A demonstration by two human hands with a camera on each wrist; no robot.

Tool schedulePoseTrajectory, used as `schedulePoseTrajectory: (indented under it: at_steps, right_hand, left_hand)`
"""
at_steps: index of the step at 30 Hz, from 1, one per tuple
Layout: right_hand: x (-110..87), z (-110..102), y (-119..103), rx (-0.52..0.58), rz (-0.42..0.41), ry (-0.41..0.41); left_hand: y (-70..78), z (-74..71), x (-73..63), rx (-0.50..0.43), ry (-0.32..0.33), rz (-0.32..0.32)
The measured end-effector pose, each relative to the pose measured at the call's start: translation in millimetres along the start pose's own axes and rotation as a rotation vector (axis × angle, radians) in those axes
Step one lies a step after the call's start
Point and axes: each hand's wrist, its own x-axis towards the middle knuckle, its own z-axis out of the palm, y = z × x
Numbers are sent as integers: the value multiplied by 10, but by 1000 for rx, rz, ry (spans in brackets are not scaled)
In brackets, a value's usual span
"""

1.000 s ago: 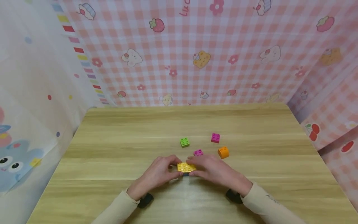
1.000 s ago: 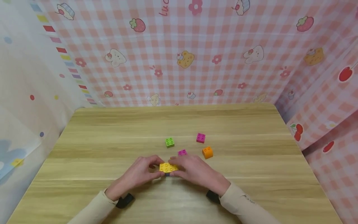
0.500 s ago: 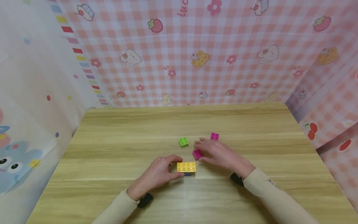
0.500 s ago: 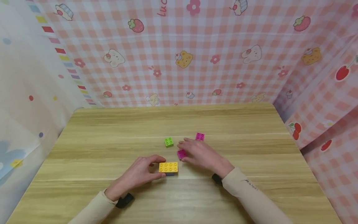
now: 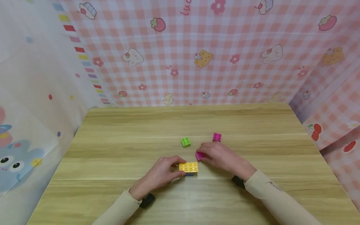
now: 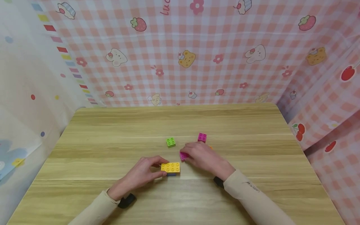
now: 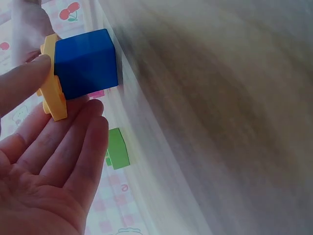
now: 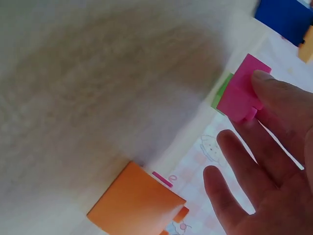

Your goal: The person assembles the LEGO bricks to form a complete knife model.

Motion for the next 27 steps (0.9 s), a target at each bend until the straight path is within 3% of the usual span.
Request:
schedulePoseTrajectory:
  at_steps: [10,27]
  right_hand:
    - [-147,-96,-78,69,90,65]
    - [-258,-133,-169,190,47,190]
  left_hand:
    - [-4,4,6,-25,7,1]
    - [-16,13,-2,-73,17,-20]
